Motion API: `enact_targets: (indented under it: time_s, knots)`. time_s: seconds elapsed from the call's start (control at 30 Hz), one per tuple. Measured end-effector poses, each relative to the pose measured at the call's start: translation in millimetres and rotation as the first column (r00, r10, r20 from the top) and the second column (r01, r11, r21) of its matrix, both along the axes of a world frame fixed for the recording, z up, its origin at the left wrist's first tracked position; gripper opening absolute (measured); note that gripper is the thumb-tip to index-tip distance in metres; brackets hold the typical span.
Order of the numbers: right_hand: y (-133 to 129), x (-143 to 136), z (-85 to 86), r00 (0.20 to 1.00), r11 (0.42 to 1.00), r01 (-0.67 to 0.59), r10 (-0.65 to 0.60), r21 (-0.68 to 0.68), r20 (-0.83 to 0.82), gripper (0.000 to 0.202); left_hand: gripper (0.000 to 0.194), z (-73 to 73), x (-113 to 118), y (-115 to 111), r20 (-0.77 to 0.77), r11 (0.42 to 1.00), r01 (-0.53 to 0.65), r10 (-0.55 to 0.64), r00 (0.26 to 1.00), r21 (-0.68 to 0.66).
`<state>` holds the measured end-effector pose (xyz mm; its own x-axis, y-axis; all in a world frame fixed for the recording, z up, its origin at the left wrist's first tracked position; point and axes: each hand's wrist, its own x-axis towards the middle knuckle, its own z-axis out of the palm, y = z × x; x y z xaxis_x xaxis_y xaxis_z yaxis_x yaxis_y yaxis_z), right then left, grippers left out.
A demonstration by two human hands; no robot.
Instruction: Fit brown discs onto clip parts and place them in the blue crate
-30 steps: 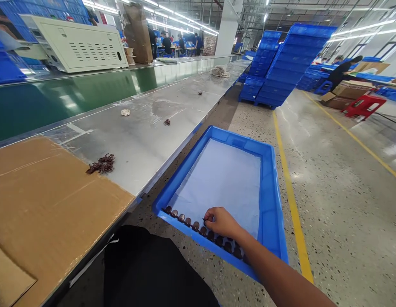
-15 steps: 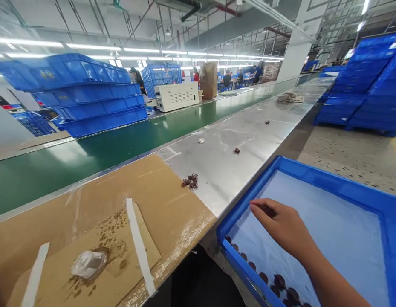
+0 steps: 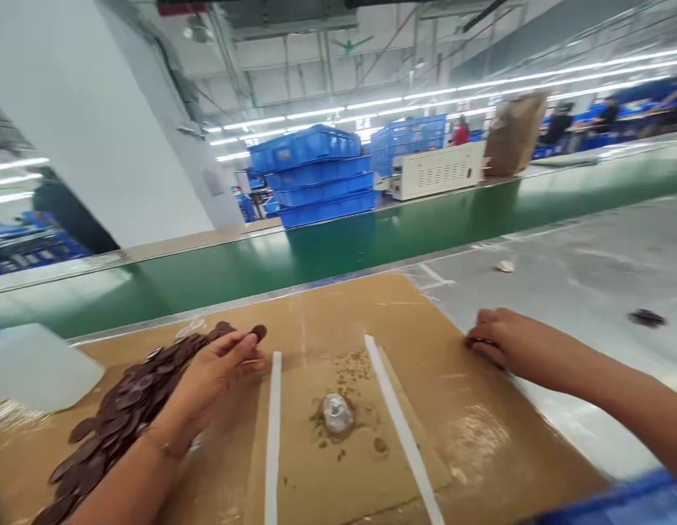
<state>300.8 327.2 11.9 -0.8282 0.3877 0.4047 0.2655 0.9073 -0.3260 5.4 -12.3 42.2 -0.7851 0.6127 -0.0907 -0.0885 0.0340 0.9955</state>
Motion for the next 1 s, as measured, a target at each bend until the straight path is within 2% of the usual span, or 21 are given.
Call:
enact_targets:
  time_s: [0.03,0.13,0.2,0.27,0.33,0.4,0.47,0.53,0.63,0.8,1.0]
  knots:
    - [7,-3,-2.2,0.996,0.996,-0.078,0.076,0.038,0.044,0.021,0.036,-1.1,1,2,0.018,1.0,-0.005,0.005,1.0,0.009]
    - [6,-21,8.0,0.999,0.996,-0.035,0.036,0.078,-0.004,0.027,0.033,-3.7,4,5,0.035,1.0,-0.006,0.006,0.999,0.023]
    - [-20,-42,27.6,0.998,1.0,-0.001,0.0,-0.03,-0.061,0.026,0.032,-5.8,4,5,0.044,1.0,0.005,-0.005,0.999,0.014]
    - [-57,-69,50.4,0.992,0.968,-0.115,0.1,-0.223,-0.078,0.028,0.033,-7.6,4,5,0.046,1.0,0.016,-0.015,0.999,-0.009]
    - [-93,-96,68.7,0.958,0.872,-0.287,0.258,-0.397,-0.126,0.029,0.034,-8.2,3,6,0.033,0.999,0.02,-0.019,0.999,-0.029]
    - [-119,-116,76.9,0.907,0.759,-0.416,0.389,-0.501,-0.163,0.023,0.034,-7.4,4,7,0.016,0.999,0.019,-0.018,1.0,-0.044]
    - [-132,-124,74.1,0.868,0.661,-0.477,0.457,-0.579,-0.193,0.018,0.035,-6.2,5,8,-0.025,0.997,0.017,-0.019,1.0,-0.077]
    - [-133,-124,65.0,0.863,0.613,-0.471,0.471,-0.635,-0.185,0.016,0.034,-5.7,6,8,-0.123,0.99,0.007,-0.024,0.992,-0.138]
    - [-130,-118,53.6,0.861,0.634,-0.44,0.5,-0.636,-0.096,0.013,0.033,-5.8,8,10,-0.207,0.979,-0.018,-0.025,0.978,-0.204]
    - [-136,-115,54.9,0.825,0.692,-0.466,0.565,-0.551,0.013,0.013,0.033,-2.8,12,12,-0.096,0.979,-0.093,0.077,0.992,-0.181]
    - [-146,-117,54.1,0.802,0.683,-0.469,0.596,-0.56,0.054,0.01,0.031,-5.2,4,8,-0.304,0.966,-0.157,0.089,0.949,-0.207]
